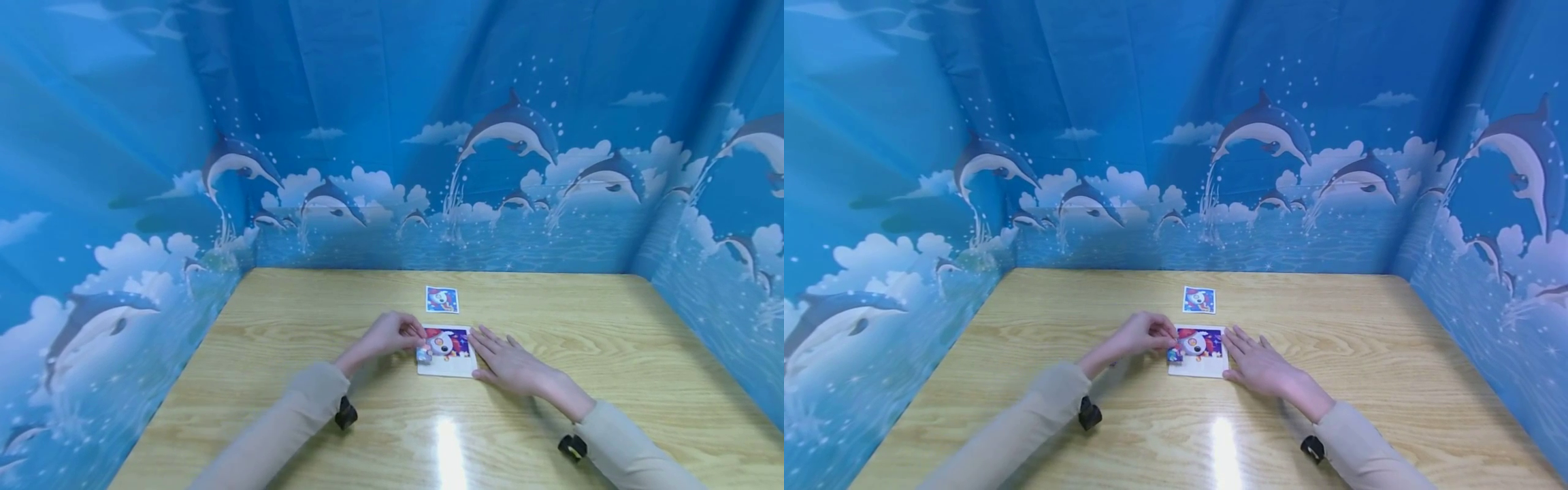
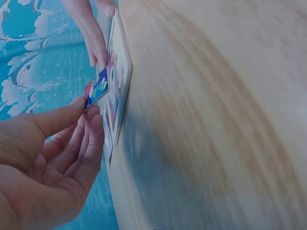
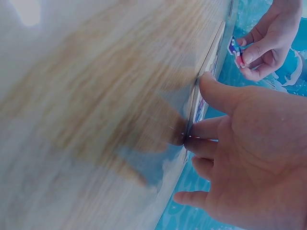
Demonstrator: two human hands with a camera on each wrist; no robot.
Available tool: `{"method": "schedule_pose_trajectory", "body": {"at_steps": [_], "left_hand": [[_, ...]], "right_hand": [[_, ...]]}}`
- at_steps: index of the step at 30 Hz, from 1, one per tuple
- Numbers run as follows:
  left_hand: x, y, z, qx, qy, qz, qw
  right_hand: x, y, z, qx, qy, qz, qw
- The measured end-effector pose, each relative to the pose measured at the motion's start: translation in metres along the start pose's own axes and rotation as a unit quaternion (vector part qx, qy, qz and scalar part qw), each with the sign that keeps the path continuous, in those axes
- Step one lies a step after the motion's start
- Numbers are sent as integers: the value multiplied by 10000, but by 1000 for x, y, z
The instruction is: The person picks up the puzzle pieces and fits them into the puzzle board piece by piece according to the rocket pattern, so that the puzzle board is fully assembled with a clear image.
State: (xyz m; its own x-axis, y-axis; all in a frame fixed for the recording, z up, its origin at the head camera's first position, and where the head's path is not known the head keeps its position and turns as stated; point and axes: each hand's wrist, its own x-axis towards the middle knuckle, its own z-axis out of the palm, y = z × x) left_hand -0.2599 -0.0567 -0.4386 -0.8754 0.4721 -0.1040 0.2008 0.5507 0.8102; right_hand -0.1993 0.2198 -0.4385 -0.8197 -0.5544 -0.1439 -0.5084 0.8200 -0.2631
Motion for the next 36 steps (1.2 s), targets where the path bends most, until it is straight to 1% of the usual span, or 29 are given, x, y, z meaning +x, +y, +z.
{"method": "schedule_pose_trajectory", "body": {"at_steps": [4, 10, 13, 16, 20, 27, 36], "left_hand": [[1, 0, 6, 125, -34, 79, 9999], [1, 0, 14, 27, -88, 81, 9999], [0, 0, 17, 151, -48, 126, 9998], [-1, 1, 19, 293, 41, 201, 9994], [-1, 1, 21, 465, 118, 202, 9986], [1, -1, 25, 486, 62, 169, 9987], [3, 0, 25, 661, 107, 139, 9977]], "right_hand": [[0, -1, 0, -22, -24, 15, 10000], [0, -2, -1, 15, -41, 40, 10000], [0, -2, -1, 23, -28, 49, 10000], [0, -2, -1, 39, -20, 57, 10000], [0, -2, -1, 59, -28, 35, 10000], [0, -3, -2, 49, -6, -20, 10000], [1, -3, -2, 70, -66, 33, 9999]]}}
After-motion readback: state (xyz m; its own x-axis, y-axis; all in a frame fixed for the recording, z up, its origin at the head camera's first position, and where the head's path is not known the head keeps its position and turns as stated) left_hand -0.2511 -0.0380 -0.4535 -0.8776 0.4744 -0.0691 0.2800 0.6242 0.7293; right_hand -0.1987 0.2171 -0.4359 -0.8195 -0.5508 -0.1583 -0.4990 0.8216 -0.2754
